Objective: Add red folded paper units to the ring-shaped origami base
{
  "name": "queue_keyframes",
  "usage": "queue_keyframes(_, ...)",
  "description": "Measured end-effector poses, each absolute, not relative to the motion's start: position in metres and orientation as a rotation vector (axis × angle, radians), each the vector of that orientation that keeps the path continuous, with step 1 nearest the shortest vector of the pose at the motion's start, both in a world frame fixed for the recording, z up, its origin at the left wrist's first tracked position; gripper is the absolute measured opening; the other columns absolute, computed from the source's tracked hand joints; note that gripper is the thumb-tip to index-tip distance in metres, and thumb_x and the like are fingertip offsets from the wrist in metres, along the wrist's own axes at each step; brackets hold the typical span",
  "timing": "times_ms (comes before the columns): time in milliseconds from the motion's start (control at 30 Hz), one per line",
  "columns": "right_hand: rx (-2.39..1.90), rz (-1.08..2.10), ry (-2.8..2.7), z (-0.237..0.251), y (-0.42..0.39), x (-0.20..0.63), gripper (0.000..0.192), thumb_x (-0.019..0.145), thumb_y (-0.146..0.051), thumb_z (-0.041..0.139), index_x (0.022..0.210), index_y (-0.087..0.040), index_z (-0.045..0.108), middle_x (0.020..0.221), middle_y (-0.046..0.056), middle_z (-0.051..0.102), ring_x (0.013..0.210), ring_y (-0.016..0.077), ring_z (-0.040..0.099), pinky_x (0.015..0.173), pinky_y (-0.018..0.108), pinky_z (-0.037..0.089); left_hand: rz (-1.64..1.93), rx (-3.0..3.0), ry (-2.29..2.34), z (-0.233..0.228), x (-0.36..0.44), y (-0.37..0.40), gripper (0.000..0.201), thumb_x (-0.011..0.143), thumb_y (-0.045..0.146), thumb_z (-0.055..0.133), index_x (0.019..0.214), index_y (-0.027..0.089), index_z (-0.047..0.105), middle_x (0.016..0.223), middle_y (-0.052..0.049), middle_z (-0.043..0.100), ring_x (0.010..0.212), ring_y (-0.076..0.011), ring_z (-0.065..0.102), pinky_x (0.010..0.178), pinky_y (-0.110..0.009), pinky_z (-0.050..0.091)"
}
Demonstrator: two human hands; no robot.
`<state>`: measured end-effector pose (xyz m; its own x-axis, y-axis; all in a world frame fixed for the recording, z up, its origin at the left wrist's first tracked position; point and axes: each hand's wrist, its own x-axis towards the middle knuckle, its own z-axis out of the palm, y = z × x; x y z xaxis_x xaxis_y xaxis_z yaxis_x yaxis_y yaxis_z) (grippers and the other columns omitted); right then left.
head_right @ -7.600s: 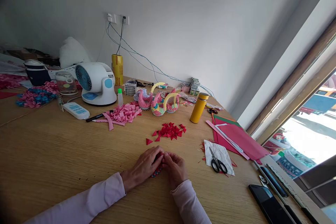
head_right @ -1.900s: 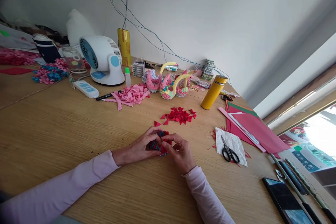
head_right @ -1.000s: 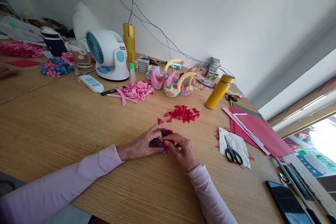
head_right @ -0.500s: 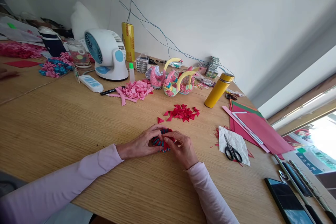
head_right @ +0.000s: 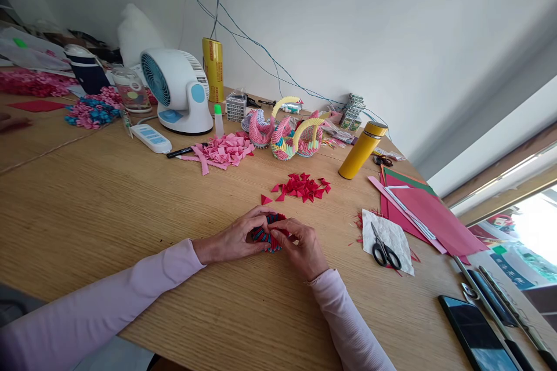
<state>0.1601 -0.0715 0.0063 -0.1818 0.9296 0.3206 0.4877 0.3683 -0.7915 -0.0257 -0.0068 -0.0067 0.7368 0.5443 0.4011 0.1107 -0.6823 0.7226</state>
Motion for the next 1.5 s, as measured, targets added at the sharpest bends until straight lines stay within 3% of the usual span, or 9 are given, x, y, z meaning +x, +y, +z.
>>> queue_keyframes(1133,-1.214,0.611,-2.033,0.014,-0.062,0.168,0.019,0.086,-0.034,0.057,0.089,-0.019,0.068,0.083,0.005,0.070,0.068,0.0140,0.063,0.060,0.025,0.052,0.763,2.250,0.520,-0.006,-0.026,-0.008,0.019,0.075,0.018,0.067,0.086,0.019,0.052,0.125,-0.010,0.049,0.119,-0.0232,0.048,0.098,-0.036,0.042)
queue_keyframes(1500,-1.193,0.647,-2.053,0.019,-0.061,0.168,0.014,0.086,-0.029,0.059,0.092,-0.020,0.067,0.088,0.005,0.070,0.070,0.0137,0.063,0.061,0.025,0.051,0.738,2.291,0.538,-0.008,-0.025,-0.008,0.032,0.075,0.022,0.071,0.099,0.019,0.049,0.122,-0.009,0.048,0.114,-0.0219,0.049,0.096,-0.036,0.043)
